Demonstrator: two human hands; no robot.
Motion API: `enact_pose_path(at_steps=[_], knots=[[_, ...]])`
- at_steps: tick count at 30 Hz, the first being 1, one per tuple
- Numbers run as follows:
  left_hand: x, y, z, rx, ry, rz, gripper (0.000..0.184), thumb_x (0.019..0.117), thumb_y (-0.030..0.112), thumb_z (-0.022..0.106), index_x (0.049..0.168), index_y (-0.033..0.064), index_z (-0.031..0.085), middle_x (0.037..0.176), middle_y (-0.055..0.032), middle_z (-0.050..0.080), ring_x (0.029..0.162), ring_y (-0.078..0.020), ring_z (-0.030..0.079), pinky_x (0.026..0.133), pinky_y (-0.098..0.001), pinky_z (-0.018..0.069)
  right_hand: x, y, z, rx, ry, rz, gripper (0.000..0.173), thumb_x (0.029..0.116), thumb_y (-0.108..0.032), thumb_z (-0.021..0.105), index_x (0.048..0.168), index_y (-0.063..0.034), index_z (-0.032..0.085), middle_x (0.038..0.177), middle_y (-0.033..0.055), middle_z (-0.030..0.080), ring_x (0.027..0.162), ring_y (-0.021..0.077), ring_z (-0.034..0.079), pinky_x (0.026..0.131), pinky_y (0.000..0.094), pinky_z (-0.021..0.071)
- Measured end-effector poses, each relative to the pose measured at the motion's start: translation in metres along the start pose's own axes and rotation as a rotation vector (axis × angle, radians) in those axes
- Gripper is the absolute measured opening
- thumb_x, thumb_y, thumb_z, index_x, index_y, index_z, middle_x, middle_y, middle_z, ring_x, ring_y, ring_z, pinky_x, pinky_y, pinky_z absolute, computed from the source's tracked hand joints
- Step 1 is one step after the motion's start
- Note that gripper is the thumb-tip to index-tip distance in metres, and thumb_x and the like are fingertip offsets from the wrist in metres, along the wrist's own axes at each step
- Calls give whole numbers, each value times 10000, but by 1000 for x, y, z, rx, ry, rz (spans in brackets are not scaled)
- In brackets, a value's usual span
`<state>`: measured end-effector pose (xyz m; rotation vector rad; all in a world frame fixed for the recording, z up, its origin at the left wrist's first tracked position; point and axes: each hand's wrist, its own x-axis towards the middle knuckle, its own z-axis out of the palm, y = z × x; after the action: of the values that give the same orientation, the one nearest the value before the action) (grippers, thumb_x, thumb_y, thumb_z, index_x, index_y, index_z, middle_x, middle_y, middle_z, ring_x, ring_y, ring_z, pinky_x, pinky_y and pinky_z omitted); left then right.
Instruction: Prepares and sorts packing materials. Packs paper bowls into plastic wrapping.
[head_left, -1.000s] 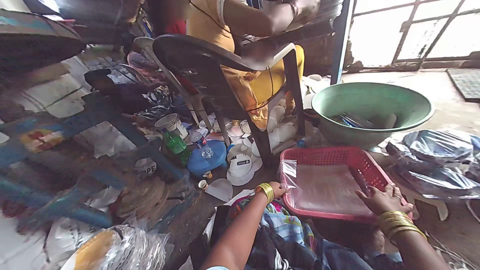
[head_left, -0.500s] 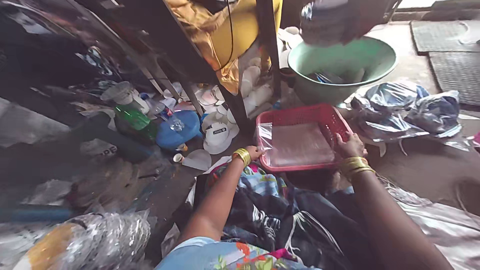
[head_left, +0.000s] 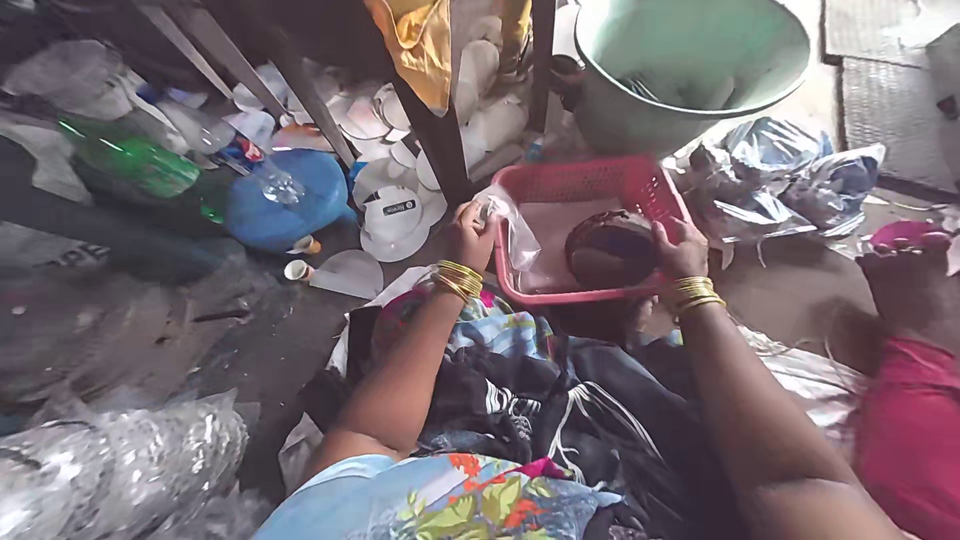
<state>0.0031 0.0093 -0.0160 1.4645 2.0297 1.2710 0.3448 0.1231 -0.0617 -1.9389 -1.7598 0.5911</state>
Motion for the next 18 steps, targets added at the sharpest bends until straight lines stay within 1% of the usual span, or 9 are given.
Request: enact_pose_path(at_steps=[2,4,6,9,11,13,14,16,18], knots=[[-9,14,7,-278,-37,-74,391,1010,85,603,1332,-134,559,1310,-300,580,894,-261,702,842,-378,597,-4,-7,2,-47,-40,-79,607,1050,-445,521,1494,-31,506,1592,272,385,1509,475,286,1189,674,236],[-18,20,14,-338,-114,-48,425,980,76,622,1340,-137,552,1331,-300,579,911,-258,710,845,-386,603,-4,-18,1,-88,-73,-169,644,1039,-437,551,1526,-26,462,1618,275,341,1522,490,248,1192,682,217],[-23,21,17,-292,-242,5,449,982,126,652,1354,-106,556,1352,-262,584,938,-239,696,854,-390,589,7,-26,1,-114,-137,-206,694,1022,-395,602,1559,-9,393,1629,277,316,1528,473,247,1215,649,214],[-19,22,18,-205,-409,7,452,974,138,674,1336,-114,575,1351,-260,593,1009,-267,690,905,-395,570,37,-28,5,-159,-274,-183,769,989,-270,670,1586,34,293,1622,323,284,1506,504,270,1198,670,230],[-12,24,16,-138,-514,-70,479,988,152,673,1371,-109,552,1392,-254,571,1079,-276,681,964,-392,550,56,-33,12,-200,-365,-82,766,988,-220,675,1596,18,274,1538,364,391,1433,538,375,1156,692,278],[-6,24,14,-110,-583,-125,504,993,160,671,1394,-109,527,1427,-255,542,1125,-284,664,995,-398,535,65,-41,16,-257,-429,29,650,1011,-196,650,1552,20,362,1441,380,490,1356,546,468,1110,698,337],[-3,23,13,-103,-602,-137,520,995,169,671,1406,-107,517,1443,-255,529,1150,-287,656,1010,-401,528,70,-42,18,-277,-431,56,536,1022,-178,633,1478,46,462,1395,382,525,1324,545,494,1092,699,352],[2,21,11,-95,-618,-153,554,996,196,679,1429,-100,500,1473,-255,507,1207,-301,631,1041,-411,510,76,-39,19,-257,-352,63,321,1015,-145,608,1265,52,643,1230,341,637,1182,504,600,1004,699,427],[6,17,11,-112,-612,-159,567,993,203,686,1434,-98,495,1482,-254,500,1213,-304,627,1042,-411,508,79,-38,9,-167,-344,24,260,1013,-127,602,1191,46,681,1168,318,662,1115,478,624,961,693,437]])
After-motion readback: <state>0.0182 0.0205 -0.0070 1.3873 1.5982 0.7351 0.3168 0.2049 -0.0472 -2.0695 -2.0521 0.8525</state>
